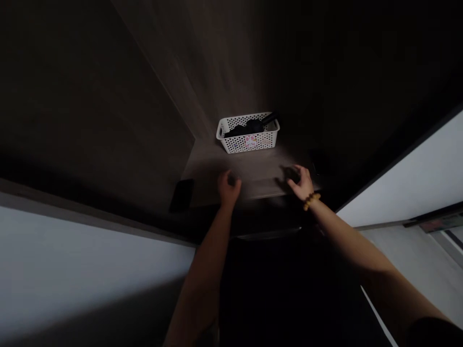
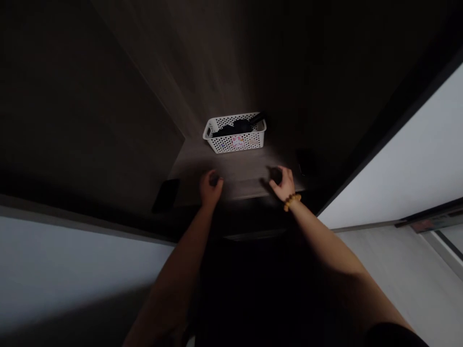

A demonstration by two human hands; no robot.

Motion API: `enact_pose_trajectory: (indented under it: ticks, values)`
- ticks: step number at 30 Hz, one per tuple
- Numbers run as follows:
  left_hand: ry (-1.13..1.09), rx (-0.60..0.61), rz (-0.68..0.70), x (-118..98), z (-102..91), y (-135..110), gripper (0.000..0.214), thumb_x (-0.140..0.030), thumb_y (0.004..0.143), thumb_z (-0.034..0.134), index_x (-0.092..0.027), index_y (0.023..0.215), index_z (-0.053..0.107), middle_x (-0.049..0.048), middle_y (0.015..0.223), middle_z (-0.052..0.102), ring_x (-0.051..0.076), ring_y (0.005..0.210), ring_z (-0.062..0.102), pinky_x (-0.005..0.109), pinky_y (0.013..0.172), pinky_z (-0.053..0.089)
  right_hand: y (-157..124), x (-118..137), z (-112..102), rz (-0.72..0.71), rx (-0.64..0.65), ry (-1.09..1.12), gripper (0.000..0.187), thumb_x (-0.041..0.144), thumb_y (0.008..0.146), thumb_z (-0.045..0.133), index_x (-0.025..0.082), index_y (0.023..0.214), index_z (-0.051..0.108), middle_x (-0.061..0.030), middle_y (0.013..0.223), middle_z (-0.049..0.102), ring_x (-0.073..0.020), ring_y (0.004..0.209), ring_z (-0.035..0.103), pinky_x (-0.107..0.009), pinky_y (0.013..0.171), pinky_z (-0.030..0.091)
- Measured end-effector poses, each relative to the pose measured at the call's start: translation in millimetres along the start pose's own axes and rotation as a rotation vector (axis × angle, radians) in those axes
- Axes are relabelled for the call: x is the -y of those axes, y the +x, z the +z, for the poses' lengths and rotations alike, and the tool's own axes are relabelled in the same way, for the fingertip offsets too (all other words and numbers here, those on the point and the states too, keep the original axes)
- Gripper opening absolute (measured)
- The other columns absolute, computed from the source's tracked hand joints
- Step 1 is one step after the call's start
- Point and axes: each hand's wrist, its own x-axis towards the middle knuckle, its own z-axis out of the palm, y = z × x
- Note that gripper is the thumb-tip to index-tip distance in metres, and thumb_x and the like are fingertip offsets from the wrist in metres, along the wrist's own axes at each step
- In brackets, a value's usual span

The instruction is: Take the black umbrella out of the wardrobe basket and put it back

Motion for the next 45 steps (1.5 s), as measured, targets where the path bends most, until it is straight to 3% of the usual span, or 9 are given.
enact_pose_trajectory:
  ticks: [4,9,15,21,24,27,32,37,45]
  values:
    - [0.054,0.132,-0.099,28.9,27.1,64.5,0.056,-0.035,0.082,0.073,-0.015,0.132,0.057,0.0161,0.133,0.06,0.03,0.13,0.052,0.045,0.114,0.039,84.0,-12.8,52.8,0.228,0.1,0.02,0.077,0.042,0.079,0.071,0.008,0.143,0.044,-0.0197,0.135,0.053,-0.0301,0.125,0.05,-0.046,0.108,0.041]
    - [0.158,0.095,-0.235,60.9,61.7,120.2,0.073,-0.049,0.082,0.075,-0.015,0.141,0.049,0.0193,0.146,0.05,0.035,0.142,0.04,0.051,0.12,0.028,151.6,-26.9,105.0,0.293,0.124,-0.077,0.09,0.055,0.087,0.069,0.002,0.151,0.035,-0.0252,0.142,0.048,-0.0332,0.132,0.044,-0.049,0.112,0.034]
    - [0.202,0.112,-0.333,83.1,86.2,186.8,0.088,-0.062,0.079,0.076,-0.011,0.144,0.045,0.0232,0.152,0.042,0.042,0.146,0.029,0.064,0.12,0.011,211.2,-40.7,148.9,0.34,0.075,-0.198,0.091,0.069,0.09,0.059,0.008,0.154,0.037,-0.0248,0.146,0.044,-0.041,0.137,0.038,-0.06,0.113,0.028]
    - [0.257,0.182,-0.313,90.8,94.9,209.0,0.077,-0.062,0.083,0.072,-0.012,0.138,0.053,0.0202,0.152,0.044,0.041,0.145,0.03,0.064,0.121,0.012,238.1,-47.0,163.9,0.285,0.161,-0.255,0.074,0.073,0.095,0.044,0.018,0.143,0.055,-0.0188,0.14,0.053,-0.038,0.135,0.043,-0.059,0.114,0.029]
    - [0.314,0.187,-0.312,89.5,92.1,206.2,0.064,-0.061,0.088,0.065,-0.018,0.135,0.057,0.0166,0.153,0.046,0.04,0.146,0.03,0.064,0.122,0.012,238.4,-48.5,160.2,0.294,0.164,-0.263,0.071,0.073,0.094,0.045,0.021,0.139,0.06,-0.0172,0.137,0.057,-0.0365,0.132,0.047,-0.055,0.113,0.035]
    - [0.338,0.191,-0.301,85.3,84.6,197.7,0.062,-0.059,0.089,0.065,-0.016,0.134,0.06,0.0175,0.151,0.048,0.039,0.146,0.031,0.066,0.121,0.008,232.2,-47.3,150.3,0.301,0.203,-0.221,0.067,0.069,0.095,0.048,0.022,0.142,0.059,-0.0153,0.134,0.061,-0.033,0.128,0.054,-0.047,0.108,0.043]
    - [0.337,0.183,-0.277,73.5,63.7,169.0,0.055,-0.054,0.089,0.068,-0.017,0.129,0.064,0.0167,0.145,0.055,0.038,0.142,0.038,0.066,0.12,0.012,206.1,-34.2,122.6,0.332,0.244,-0.194,0.062,0.064,0.095,0.056,0.022,0.141,0.061,-0.0136,0.131,0.064,-0.0291,0.122,0.06,-0.038,0.101,0.049]
    - [0.364,0.202,-0.289,56.0,32.4,121.7,0.051,-0.055,0.086,0.068,-0.018,0.121,0.069,0.0173,0.133,0.064,0.038,0.132,0.051,0.066,0.119,0.018,158.6,-12.9,88.5,0.345,0.262,-0.226,0.067,0.066,0.092,0.059,0.019,0.14,0.062,-0.017,0.135,0.061,-0.0321,0.128,0.057,-0.04,0.105,0.046]
    - [0.394,0.172,-0.25,25.3,-19.1,20.3,0.048,-0.054,0.086,0.065,-0.016,0.114,0.071,0.0164,0.121,0.07,0.037,0.121,0.06,0.059,0.115,0.031,55.2,16.7,33.0,0.236,0.278,-0.264,0.055,0.058,0.098,0.052,0.023,0.139,0.062,-0.0139,0.136,0.06,-0.0307,0.136,0.047,-0.044,0.114,0.036]
